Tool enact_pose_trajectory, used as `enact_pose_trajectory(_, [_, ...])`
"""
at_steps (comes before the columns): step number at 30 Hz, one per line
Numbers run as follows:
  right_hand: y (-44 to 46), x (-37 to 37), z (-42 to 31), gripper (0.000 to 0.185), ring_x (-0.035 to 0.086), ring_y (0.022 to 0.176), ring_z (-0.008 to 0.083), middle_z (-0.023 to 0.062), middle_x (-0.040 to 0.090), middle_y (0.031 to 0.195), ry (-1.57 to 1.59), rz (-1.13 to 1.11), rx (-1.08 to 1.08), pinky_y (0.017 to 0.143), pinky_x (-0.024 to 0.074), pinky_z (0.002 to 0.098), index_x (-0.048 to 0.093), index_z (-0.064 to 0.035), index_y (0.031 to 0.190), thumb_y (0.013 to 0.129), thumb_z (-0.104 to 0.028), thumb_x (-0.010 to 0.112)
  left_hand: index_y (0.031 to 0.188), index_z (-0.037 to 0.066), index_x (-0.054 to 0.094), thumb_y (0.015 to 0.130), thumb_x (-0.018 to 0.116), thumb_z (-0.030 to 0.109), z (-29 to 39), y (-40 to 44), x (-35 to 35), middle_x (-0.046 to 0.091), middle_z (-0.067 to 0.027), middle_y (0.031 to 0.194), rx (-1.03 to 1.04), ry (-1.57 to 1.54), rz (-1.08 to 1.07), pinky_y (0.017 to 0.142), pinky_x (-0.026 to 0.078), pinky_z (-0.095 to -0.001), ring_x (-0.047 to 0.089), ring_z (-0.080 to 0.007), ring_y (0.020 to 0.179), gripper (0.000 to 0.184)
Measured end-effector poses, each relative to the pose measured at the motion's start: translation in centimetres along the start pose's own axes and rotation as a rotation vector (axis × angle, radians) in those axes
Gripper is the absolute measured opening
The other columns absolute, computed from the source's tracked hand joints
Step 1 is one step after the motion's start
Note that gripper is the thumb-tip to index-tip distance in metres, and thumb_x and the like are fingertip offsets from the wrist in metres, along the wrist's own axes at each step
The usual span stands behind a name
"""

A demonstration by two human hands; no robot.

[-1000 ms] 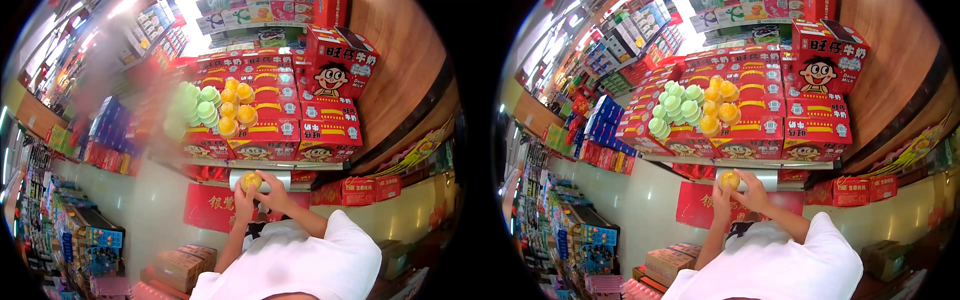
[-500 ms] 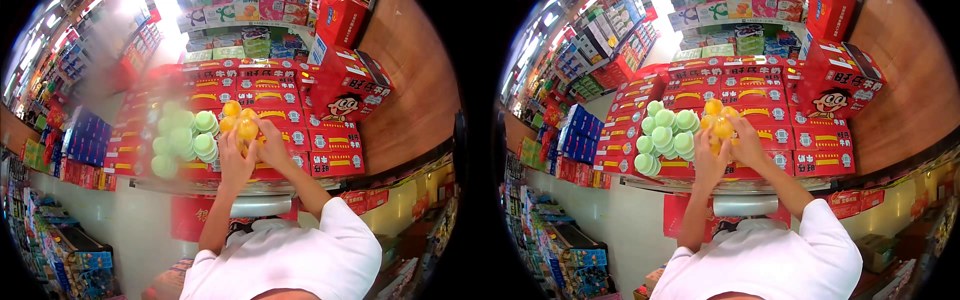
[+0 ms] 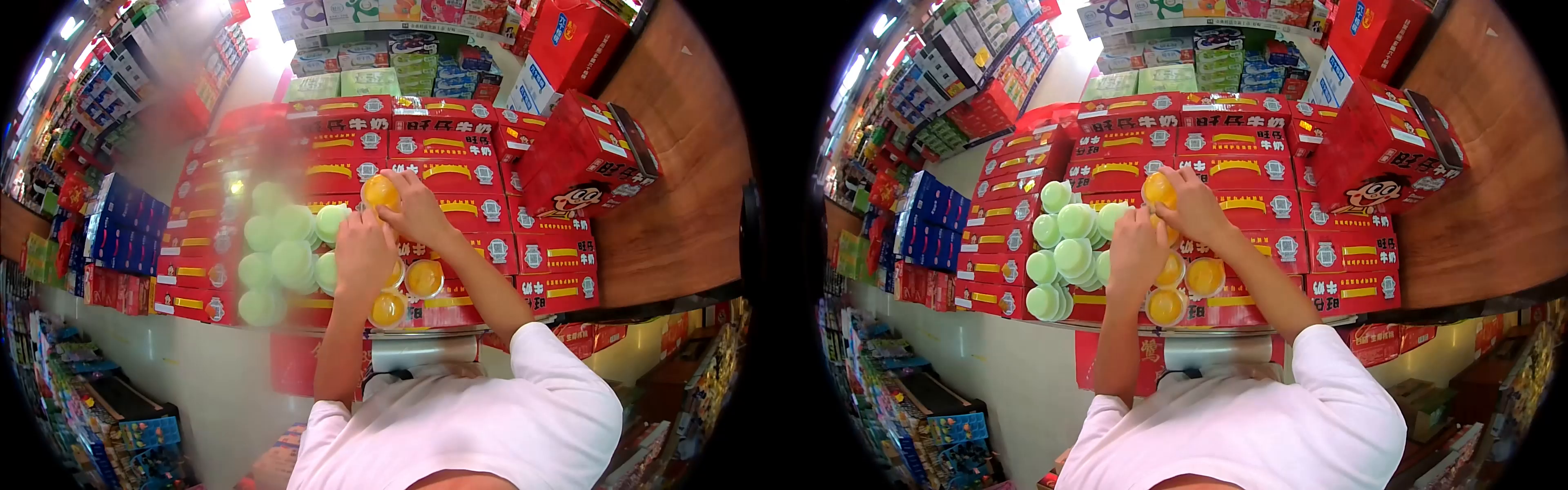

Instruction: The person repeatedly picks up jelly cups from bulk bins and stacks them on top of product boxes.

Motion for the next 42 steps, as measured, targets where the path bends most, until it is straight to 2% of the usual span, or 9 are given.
enact_pose_trajectory(4, [0.0, 0.1, 0.3, 0.062, 0.060, 0.104, 0.0398, 0.0214, 0.056, 0.119, -0.014, 0.019, 0.001, 0.089, 0.0514, 0.0436, 0.051, -0.0033, 0.131, 0.077, -0.020, 0.074, 0.107, -0.002, 0.059, 0.085, 0.067, 0.021, -0.1, -0.3, 1.2, 0.062, -0.0165, 0.098, 0.002, 0.188, -0.048, 0.084, 0.049, -0.0398, 0.061, -0.0321, 0.094, 0.032])
enact_pose_trajectory(13, [-0.1, -0.2, 0.5, 0.063, 0.062, 0.100, 0.0395, 0.0208, 0.057, 0.115, 0.046, 0.087, -0.025, 0.086, 0.0531, 0.0429, 0.050, -0.0022, 0.133, 0.079, -0.026, 0.073, 0.112, -0.004, 0.057, 0.081, 0.073, 0.018, 0.3, -0.2, 1.0, 0.063, -0.0217, 0.100, -0.050, 0.072, -0.067, 0.085, 0.049, -0.0442, 0.062, -0.0376, 0.096, 0.041])
enact_pose_trajectory(16, [-0.4, -0.2, 0.6, 0.071, 0.056, 0.113, 0.0378, 0.0208, 0.054, 0.123, -0.002, 0.037, -0.048, 0.094, 0.0493, 0.0426, 0.044, -0.0003, 0.137, 0.079, -0.028, 0.074, 0.115, -0.005, 0.058, 0.081, 0.072, 0.018, 0.1, -0.3, 1.1, 0.064, -0.0229, 0.102, -0.040, 0.068, -0.069, 0.086, 0.049, -0.0447, 0.062, -0.0382, 0.099, 0.043])
enact_pose_trajectory(21, [-4.0, -2.6, 1.0, 0.066, 0.049, 0.126, 0.0373, 0.0221, 0.050, 0.133, 0.043, 0.235, -0.096, 0.104, 0.0427, 0.0427, 0.044, -0.0036, 0.137, 0.082, -0.025, 0.072, 0.117, -0.005, 0.057, 0.084, 0.071, 0.021, 0.0, -0.9, 0.3, 0.065, -0.0230, 0.106, -0.011, 0.029, -0.057, 0.087, 0.049, -0.0456, 0.062, -0.0395, 0.100, 0.045])
enact_pose_trajectory(27, [-14.7, -5.4, 3.3, 0.046, 0.058, 0.113, 0.0327, 0.0170, 0.058, 0.122, 0.078, 0.521, -0.019, 0.095, 0.0485, 0.0395, 0.054, -0.0025, 0.123, 0.082, -0.014, 0.071, 0.114, -0.002, 0.057, 0.088, 0.068, 0.016, 1.9, -6.2, -2.9, 0.063, -0.0185, 0.103, 0.126, -0.031, 0.215, 0.080, 0.049, -0.0421, 0.060, -0.0364, 0.091, 0.034])
enact_pose_trajectory(29, [-18.7, -5.6, 4.2, 0.035, 0.063, 0.095, 0.0263, 0.0134, 0.062, 0.108, 0.097, 0.541, 0.089, 0.082, 0.0519, 0.0339, 0.059, -0.0019, 0.114, 0.082, -0.008, 0.071, 0.114, -0.002, 0.057, 0.088, 0.067, 0.014, 2.5, -9.1, -3.4, 0.063, -0.0166, 0.102, 0.108, -0.128, 0.284, 0.078, 0.049, -0.0393, 0.061, -0.0324, 0.088, 0.032])
enact_pose_trajectory(34, [-25.2, -5.8, 4.5, 0.021, 0.057, 0.071, 0.0154, 0.0079, 0.059, 0.088, 0.208, 0.538, 0.146, 0.061, 0.0469, 0.0273, 0.062, -0.0017, 0.103, 0.083, -0.003, 0.069, 0.114, 0.001, 0.057, 0.089, 0.064, 0.002, 2.1, -18.7, -2.3, 0.066, -0.0089, 0.102, 0.053, -0.401, 0.567, 0.073, 0.048, -0.0266, 0.059, -0.0136, 0.083, 0.026])
enact_pose_trajectory(36, [-25.5, -6.2, 2.9, 0.018, 0.052, 0.061, 0.0118, 0.0054, 0.055, 0.080, 0.184, 0.559, 0.033, 0.053, 0.0429, 0.0256, 0.062, -0.0019, 0.101, 0.083, -0.002, 0.068, 0.112, 0.001, 0.058, 0.088, 0.066, 0.002, 2.0, -22.9, -1.1, 0.066, -0.0096, 0.100, -0.038, -0.417, 0.580, 0.071, 0.049, -0.0282, 0.060, -0.0146, 0.079, 0.026])
enact_pose_trajectory(42, [-28.3, -1.9, -2.4, 0.026, 0.055, 0.062, 0.0172, 0.0081, 0.057, 0.081, 0.394, 0.076, -0.088, 0.056, 0.0462, 0.0298, 0.061, -0.0022, 0.106, 0.082, -0.005, 0.070, 0.110, 0.001, 0.060, 0.087, 0.068, 0.006, 4.4, -35.5, 1.2, 0.067, -0.0130, 0.094, -0.253, -0.289, 0.477, 0.071, 0.052, -0.0299, 0.065, -0.0202, 0.079, 0.025])
Point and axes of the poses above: each hand's wrist, its own y-axis towards the middle knuckle, its own x-axis out of the palm, z = x × y, the point moved 2 cm from there along y, towards the middle knuckle
